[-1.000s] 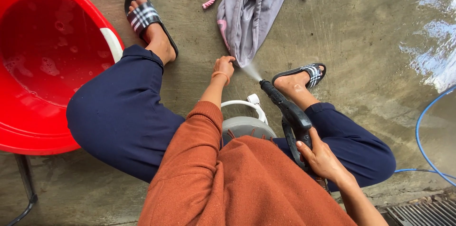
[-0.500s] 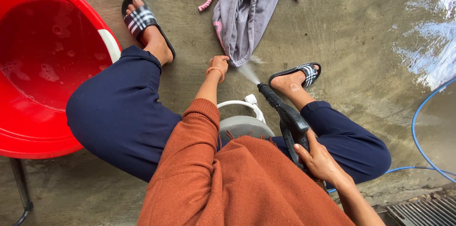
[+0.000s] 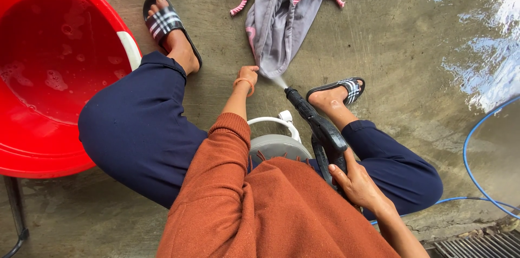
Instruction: Pressure washing a grey hoodie laid out on a concrete floor using a high-pressure water spray nozzle.
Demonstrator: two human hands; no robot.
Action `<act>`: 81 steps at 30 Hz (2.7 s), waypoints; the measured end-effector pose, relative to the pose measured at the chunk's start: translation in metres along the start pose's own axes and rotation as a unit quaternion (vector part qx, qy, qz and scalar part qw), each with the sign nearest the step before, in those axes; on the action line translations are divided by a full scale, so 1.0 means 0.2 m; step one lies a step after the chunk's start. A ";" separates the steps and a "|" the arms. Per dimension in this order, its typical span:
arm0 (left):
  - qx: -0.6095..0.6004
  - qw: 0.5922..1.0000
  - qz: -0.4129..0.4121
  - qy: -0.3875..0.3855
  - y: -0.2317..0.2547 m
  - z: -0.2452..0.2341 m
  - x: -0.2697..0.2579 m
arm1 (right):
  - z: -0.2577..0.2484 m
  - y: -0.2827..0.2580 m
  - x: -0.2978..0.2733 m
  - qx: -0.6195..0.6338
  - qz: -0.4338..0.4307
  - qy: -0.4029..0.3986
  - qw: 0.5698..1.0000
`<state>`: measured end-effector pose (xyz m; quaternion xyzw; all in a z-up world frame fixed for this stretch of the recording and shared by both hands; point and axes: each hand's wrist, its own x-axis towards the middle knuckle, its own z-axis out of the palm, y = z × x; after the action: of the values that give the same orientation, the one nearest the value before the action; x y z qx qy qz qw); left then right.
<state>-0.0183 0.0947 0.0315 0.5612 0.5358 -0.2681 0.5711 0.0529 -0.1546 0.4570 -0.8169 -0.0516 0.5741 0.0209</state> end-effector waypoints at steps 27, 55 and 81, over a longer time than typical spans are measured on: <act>0.054 0.994 0.001 -0.091 0.05 -0.04 -0.12 | 0.05 -0.05 0.05 0.049 -0.059 0.021 0.997; 0.209 0.968 0.091 -0.107 -0.30 0.21 0.22 | 0.03 -0.06 0.14 0.082 -0.080 0.018 0.993; 0.219 0.964 0.094 -0.116 -0.32 0.22 0.27 | -0.02 -0.15 0.10 0.141 -0.111 0.067 0.981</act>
<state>-0.0465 0.0546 -0.0490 0.6854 0.3394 -0.3868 0.5152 0.0619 -0.1234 0.4424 -0.8316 -0.0590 0.5136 0.2030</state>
